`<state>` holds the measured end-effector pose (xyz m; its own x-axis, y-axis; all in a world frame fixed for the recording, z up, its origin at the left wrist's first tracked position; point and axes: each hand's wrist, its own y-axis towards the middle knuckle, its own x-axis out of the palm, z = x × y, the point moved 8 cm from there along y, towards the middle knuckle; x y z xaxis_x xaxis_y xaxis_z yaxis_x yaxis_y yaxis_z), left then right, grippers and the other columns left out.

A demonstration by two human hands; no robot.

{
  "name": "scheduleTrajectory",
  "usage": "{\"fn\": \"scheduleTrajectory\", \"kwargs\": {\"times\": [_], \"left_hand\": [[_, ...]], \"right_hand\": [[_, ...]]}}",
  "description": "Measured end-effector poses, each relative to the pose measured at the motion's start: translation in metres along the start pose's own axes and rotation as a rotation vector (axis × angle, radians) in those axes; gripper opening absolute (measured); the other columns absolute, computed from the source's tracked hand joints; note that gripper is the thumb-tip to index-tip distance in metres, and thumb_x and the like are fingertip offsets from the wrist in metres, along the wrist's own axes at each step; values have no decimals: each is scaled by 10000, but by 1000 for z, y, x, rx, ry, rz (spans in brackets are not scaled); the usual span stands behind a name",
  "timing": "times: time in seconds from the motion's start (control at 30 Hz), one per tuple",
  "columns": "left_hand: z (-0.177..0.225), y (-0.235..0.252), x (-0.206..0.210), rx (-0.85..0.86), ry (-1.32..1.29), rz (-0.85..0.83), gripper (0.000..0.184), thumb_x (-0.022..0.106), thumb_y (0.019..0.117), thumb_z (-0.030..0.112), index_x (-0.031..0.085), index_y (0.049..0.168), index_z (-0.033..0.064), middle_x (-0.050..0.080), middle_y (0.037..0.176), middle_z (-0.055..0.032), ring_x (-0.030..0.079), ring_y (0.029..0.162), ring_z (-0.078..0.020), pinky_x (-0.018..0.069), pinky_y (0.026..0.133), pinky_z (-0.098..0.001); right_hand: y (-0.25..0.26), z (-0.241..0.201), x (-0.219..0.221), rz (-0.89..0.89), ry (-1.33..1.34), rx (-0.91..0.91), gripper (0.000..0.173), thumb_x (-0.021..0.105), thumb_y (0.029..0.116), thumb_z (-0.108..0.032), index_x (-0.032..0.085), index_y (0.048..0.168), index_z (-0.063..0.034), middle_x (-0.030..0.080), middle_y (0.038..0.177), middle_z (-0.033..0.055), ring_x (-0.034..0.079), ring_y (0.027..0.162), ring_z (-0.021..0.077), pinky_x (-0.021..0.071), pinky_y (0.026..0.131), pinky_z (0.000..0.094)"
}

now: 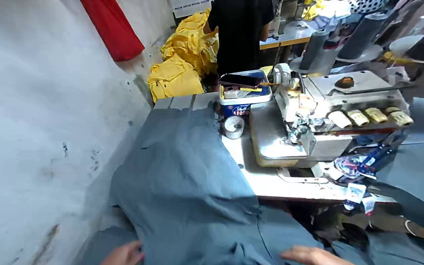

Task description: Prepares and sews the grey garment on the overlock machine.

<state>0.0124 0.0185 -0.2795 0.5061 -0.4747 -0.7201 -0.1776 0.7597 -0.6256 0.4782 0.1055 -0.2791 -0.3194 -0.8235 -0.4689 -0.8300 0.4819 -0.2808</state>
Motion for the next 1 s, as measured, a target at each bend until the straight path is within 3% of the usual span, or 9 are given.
{"fn": "scheduleTrajectory", "kwargs": {"times": [0.17,0.27,0.37,0.43,0.57,0.63,0.8,0.9,1.0], "left_hand": [[217,72,-77,645,-135,239,241,605,1004,95,698,1148,-74,715,1109,-207,703,1012,-270,555,948,-421],[287,147,-128,599,-63,360,268,580,1041,137,674,1183,-70,676,1198,-242,650,1143,-343,489,1037,-490],[303,228,-168,480,-65,476,515,716,970,188,540,1358,-102,518,1387,-356,496,1315,-517,384,1114,-635],[301,267,-178,364,-98,401,724,797,907,225,443,1440,-114,520,1375,-377,504,1301,-531,392,1097,-647],[310,287,-177,335,-59,159,482,719,970,187,568,1313,-117,603,1244,-335,583,1170,-440,428,1037,-585],[312,279,-181,408,-21,152,380,630,1028,172,604,1266,-123,619,1230,-328,599,1156,-423,431,1040,-566],[306,226,-214,589,-118,444,246,638,1012,109,631,1076,-128,637,932,-241,602,845,-301,495,828,-496],[309,171,-234,757,-146,579,182,666,972,71,639,1015,-104,630,852,-156,579,767,-187,498,759,-393],[311,114,-250,935,-177,695,128,643,974,80,632,999,-45,604,804,-19,537,715,-6,477,708,-211]], "right_hand": [[76,-29,-57,484,30,-198,336,574,1016,-216,700,1214,24,730,1148,177,712,1066,262,558,973,431],[111,-24,-82,761,124,-225,306,544,1031,-165,705,1172,54,738,1079,164,712,972,144,563,899,283],[120,-5,-89,994,56,-262,252,566,987,-132,742,1061,31,740,986,125,704,912,107,559,863,239],[116,-2,-88,1042,68,-297,248,569,986,-135,750,1041,25,752,981,100,702,923,54,546,881,189],[114,-1,-88,1068,88,-356,240,579,994,-149,755,1023,10,749,939,78,690,899,18,534,863,150],[114,-2,-88,1068,111,-385,232,586,991,-143,752,1009,18,738,918,82,676,889,22,524,856,147],[115,1,-87,1073,119,-383,234,590,988,-156,756,1010,8,745,945,65,673,914,-15,518,877,128],[115,-1,-86,1121,57,-378,213,604,965,-163,726,987,10,712,896,88,664,844,34,529,811,147],[123,-10,-86,1095,66,-368,265,641,955,-188,638,1093,39,688,968,127,661,830,71,554,763,188]]}}
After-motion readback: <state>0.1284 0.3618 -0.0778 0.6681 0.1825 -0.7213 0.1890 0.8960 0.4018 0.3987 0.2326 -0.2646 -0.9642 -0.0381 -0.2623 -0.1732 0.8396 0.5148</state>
